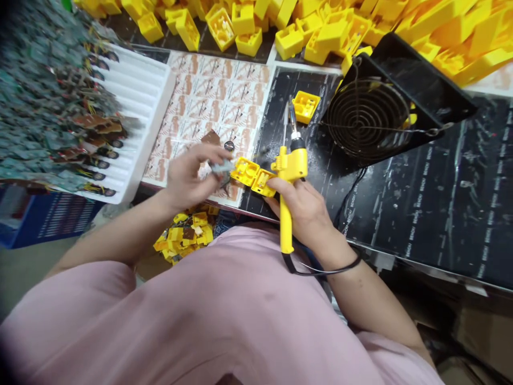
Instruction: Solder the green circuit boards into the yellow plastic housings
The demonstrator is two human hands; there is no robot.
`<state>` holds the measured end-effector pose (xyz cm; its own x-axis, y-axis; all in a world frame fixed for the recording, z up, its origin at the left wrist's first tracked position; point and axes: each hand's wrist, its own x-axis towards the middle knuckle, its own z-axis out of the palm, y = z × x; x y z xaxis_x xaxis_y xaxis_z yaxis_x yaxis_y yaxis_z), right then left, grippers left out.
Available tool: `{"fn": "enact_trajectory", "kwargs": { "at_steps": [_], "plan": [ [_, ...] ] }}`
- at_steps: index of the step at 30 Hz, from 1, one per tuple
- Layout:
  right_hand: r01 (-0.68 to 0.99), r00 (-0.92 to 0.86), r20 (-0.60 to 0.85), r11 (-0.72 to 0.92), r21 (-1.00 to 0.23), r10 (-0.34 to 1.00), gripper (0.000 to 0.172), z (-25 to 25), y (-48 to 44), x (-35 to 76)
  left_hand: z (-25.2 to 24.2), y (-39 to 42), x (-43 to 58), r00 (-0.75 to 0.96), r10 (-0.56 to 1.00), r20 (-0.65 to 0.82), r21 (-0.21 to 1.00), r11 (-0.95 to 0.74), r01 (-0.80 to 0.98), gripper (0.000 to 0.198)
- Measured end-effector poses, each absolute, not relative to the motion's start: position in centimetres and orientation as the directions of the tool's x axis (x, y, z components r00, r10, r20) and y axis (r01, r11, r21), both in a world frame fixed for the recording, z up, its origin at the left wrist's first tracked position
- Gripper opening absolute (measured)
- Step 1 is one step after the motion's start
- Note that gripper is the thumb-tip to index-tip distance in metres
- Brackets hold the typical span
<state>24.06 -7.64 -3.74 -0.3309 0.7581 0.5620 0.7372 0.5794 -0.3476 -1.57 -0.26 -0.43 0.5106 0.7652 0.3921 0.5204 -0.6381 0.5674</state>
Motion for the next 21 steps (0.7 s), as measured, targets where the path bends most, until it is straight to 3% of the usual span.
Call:
{"fn": "enact_trajectory", "kwargs": {
  "at_steps": [4,8,10,16,21],
  "plan": [
    [0.713,-0.266,0.581,0.562,-0.419,0.77,0.052,-3.3,-7.7,23.8,-1.3,-2.0,-3.5,0.709,0.642,0.293,0.344,-0.762,0.549,0.027],
    [0.736,-0.207,0.624,0.54,-0.409,0.753,0.048,-2.0,-8.6,24.7,0.7,-1.9,-3.2,0.606,0.741,0.289,0.37,-0.671,0.643,0.027],
    [0.742,-0.221,0.654,0.56,-0.369,0.723,0.043,-1.5,-9.1,25.0,1.2,-1.5,-2.1,0.558,0.772,0.303,0.32,-0.634,0.704,0.027],
    [0.755,-0.227,0.676,0.565,-0.333,0.701,0.037,-1.4,-10.2,26.0,0.2,-1.1,1.1,0.64,0.728,0.246,0.181,-0.684,0.707,0.045],
    [0.763,-0.216,0.673,0.552,-0.335,0.707,0.034,-1.7,-10.8,26.7,-0.6,-1.0,1.2,0.699,0.65,0.298,0.211,-0.759,0.616,0.023]
  ]
}}
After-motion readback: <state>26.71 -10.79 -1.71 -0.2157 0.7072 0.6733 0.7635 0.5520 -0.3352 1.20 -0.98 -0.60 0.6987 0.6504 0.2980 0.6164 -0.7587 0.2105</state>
